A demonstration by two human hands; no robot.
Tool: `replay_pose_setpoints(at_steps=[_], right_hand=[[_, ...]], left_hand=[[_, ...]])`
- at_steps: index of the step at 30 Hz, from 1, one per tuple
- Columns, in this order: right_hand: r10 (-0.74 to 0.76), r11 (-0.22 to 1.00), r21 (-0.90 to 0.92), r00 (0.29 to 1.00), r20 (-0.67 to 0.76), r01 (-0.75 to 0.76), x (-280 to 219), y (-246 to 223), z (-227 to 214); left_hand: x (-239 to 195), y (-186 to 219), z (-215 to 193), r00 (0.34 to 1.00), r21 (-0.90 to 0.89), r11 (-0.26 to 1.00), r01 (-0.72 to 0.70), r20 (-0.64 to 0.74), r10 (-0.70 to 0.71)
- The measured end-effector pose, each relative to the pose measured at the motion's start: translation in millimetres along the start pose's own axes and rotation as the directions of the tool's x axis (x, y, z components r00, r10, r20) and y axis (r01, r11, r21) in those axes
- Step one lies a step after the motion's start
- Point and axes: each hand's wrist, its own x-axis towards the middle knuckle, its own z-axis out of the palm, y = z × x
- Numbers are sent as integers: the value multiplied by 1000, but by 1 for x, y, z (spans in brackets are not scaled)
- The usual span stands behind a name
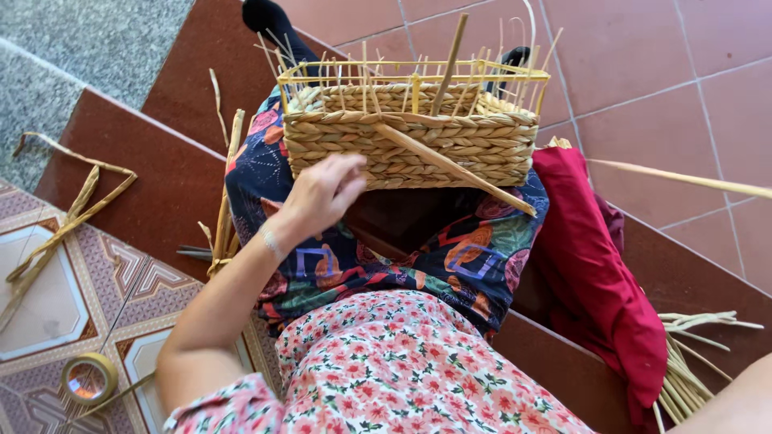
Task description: The person weaves a rectangular basket using dried plant strips, interlacing them through a pre-formed frame. They periodically trim excess material with scissors and continue weaving until the basket sides are complete.
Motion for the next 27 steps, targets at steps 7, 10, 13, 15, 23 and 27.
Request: replay_pose_setpoints(at_steps=[7, 10, 13, 15, 23, 27], right_hand=[[-373, 899, 26, 733, 568, 437, -93, -83, 105], [-455, 842, 103, 593, 665, 530, -159, -88, 169], [-409, 834, -28, 651, 639, 551, -215, -83, 218], [-535, 740, -40, 624, 570, 671, -232, -77, 240], [-551, 678, -148, 630, 547, 720, -250, -53, 279], [-507, 703, -180, 662, 552, 689, -253, -45, 284]], left_hand=[[78, -35, 38, 963, 31, 979, 202, -189, -193], [84, -43, 45, 972, 64, 997, 35, -234, -19], [80, -55, 47, 962, 129, 985, -114, -235, 142], [74, -60, 49, 943, 213, 953, -214, -210, 259], [63, -41, 37, 866, 392, 838, -379, -168, 471], [70, -51, 45, 894, 322, 888, -330, -195, 403]])
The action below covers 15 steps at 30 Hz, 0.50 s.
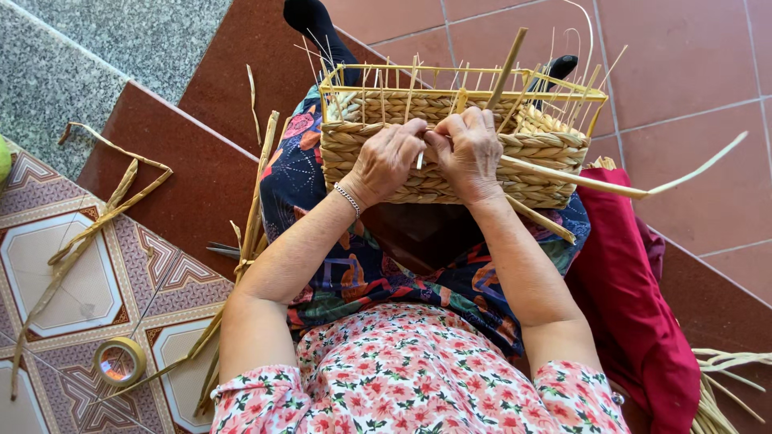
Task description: The person weaves a rectangular basket using dried plant strips, interlacing them through a pre-formed frame. They periodically trim excess material with scissors and continue weaving until the basket sides are complete.
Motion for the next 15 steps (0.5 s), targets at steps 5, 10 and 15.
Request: replay_pose_setpoints(at_steps=[5, 10, 15], right_hand=[[244, 916, 261, 940, 238, -304, -1, 15, -14], [-135, 968, 223, 987, 86, 113, -6, 6, -41], [-367, 893, -287, 930, -17, 347, -11, -13, -73]], left_hand=[[15, -23, 30, 932, -61, 937, 343, 145, -331], [30, -24, 44, 910, -14, 914, 406, 101, -403], [31, -22, 56, 930, 293, 937, 191, 250, -268]])
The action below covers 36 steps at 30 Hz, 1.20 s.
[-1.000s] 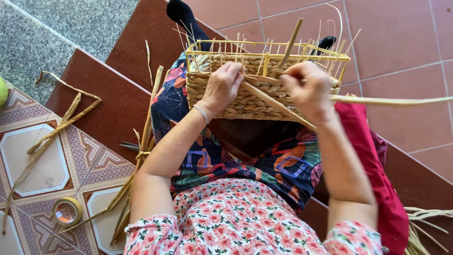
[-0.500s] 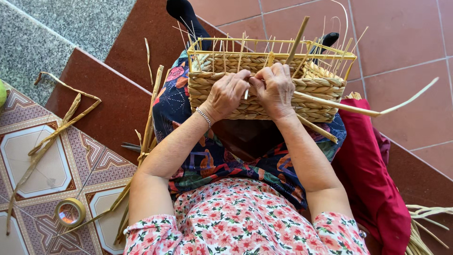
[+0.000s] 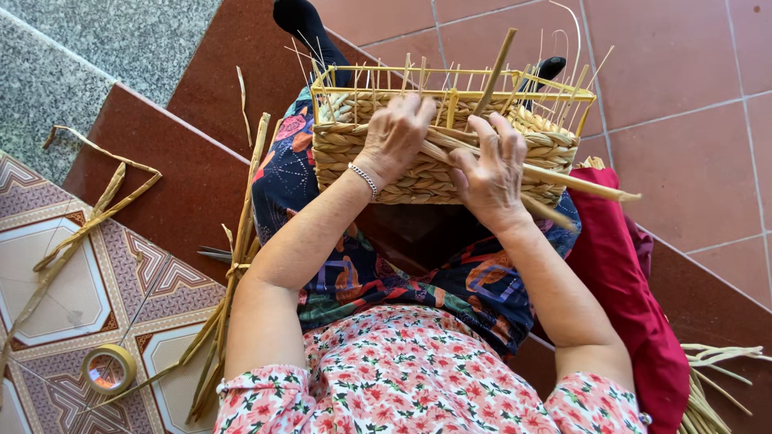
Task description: The person weaves a rectangular basket using dried plant strips, interlacing them through a pre-formed frame. They periodically trim excess material with scissors and continue weaving until the basket sides are complete.
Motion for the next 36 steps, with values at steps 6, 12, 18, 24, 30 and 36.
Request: replay_pose_setpoints(at_steps=[6, 12, 18, 24, 30, 36], right_hand=[[107, 994, -12, 939, 326, -110, -3, 27, -12], [-15, 1000, 19, 989, 149, 12, 34, 40, -6], [333, 856, 217, 822, 463, -469, 38, 72, 5], [251, 937, 164, 920, 302, -310, 21, 62, 25], [386, 889, 99, 847, 365, -448, 2, 57, 49], [417, 798, 277, 822, 387, -535, -23, 55, 36]], left_hand=[[13, -2, -24, 963, -425, 894, 138, 268, -22], [5, -13, -47, 949, -647, 763, 12, 247, 195], [5, 7, -42, 986, -538, 840, 62, 165, 34], [-13, 6, -49, 992, -515, 848, -124, -77, 98], [-18, -1, -14, 982, -380, 907, -180, -119, 145], [2, 1, 10, 992, -361, 932, -35, -124, -10]])
